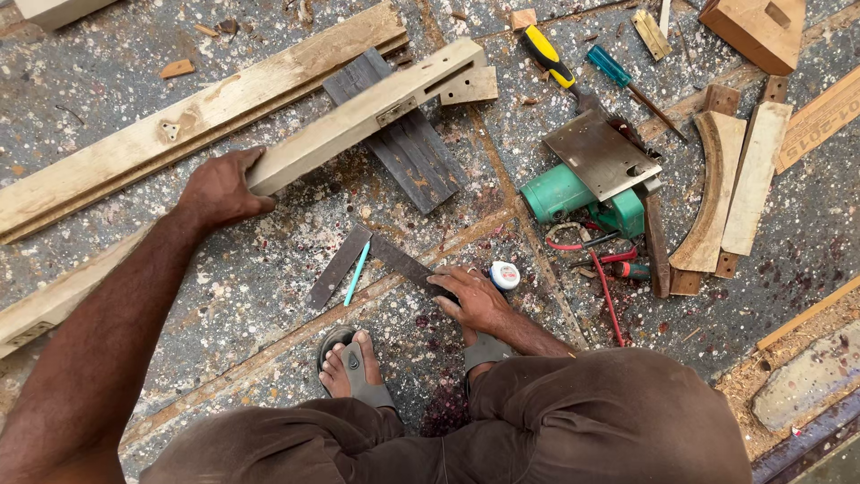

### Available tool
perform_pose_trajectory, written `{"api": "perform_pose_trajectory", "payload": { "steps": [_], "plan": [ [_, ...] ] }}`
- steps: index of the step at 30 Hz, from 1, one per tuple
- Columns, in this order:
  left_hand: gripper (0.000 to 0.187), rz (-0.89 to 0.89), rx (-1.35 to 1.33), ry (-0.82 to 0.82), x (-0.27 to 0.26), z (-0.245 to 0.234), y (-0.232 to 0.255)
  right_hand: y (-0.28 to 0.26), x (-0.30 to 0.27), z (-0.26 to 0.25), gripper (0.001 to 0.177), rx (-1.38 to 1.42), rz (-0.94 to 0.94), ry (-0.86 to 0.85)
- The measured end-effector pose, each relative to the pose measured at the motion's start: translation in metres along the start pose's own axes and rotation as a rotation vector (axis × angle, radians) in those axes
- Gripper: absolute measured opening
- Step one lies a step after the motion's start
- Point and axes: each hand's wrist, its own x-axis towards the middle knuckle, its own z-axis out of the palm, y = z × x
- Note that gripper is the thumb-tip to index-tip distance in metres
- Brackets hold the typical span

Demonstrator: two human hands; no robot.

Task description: The person measures and marks a wood plank using a tape measure and pencil, then cuts it with a circular saw. They use a square to check angles and join wood pieces with a hammer.

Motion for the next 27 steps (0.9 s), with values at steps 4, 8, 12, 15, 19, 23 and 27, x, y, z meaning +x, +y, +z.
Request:
{"api": "perform_pose_trajectory", "payload": {
  "steps": [4, 8, 12, 15, 19, 23, 27],
  "plan": [
    [0.088, 0.069, -0.113, 0.004, 0.002, 0.001, -0.011, -0.001, 0.001, 0.005, 0.051, 0.014, -0.007, -0.002],
    [0.087, -0.044, -0.181, -0.083, 0.006, -0.005, -0.015, -0.004, 0.002, 0.002, 0.054, 0.033, 0.012, -0.008],
    [0.078, -0.041, -0.180, -0.097, 0.019, -0.009, -0.025, 0.003, 0.002, 0.008, 0.055, 0.048, -0.030, 0.028],
    [0.077, -0.064, -0.194, -0.107, 0.024, -0.010, -0.030, 0.010, 0.006, 0.019, 0.055, 0.097, -0.049, 0.046],
    [0.079, -0.063, -0.156, -0.114, 0.024, -0.013, -0.028, 0.013, 0.008, 0.023, 0.053, 0.132, -0.044, 0.051],
    [0.078, -0.038, -0.235, -0.108, 0.024, -0.014, -0.034, 0.007, 0.004, 0.015, 0.052, 0.137, -0.010, 0.026],
    [0.078, -0.011, -0.125, -0.112, 0.030, -0.002, -0.033, -0.001, 0.001, -0.003, 0.047, 0.115, -0.126, 0.139]
  ]
}}
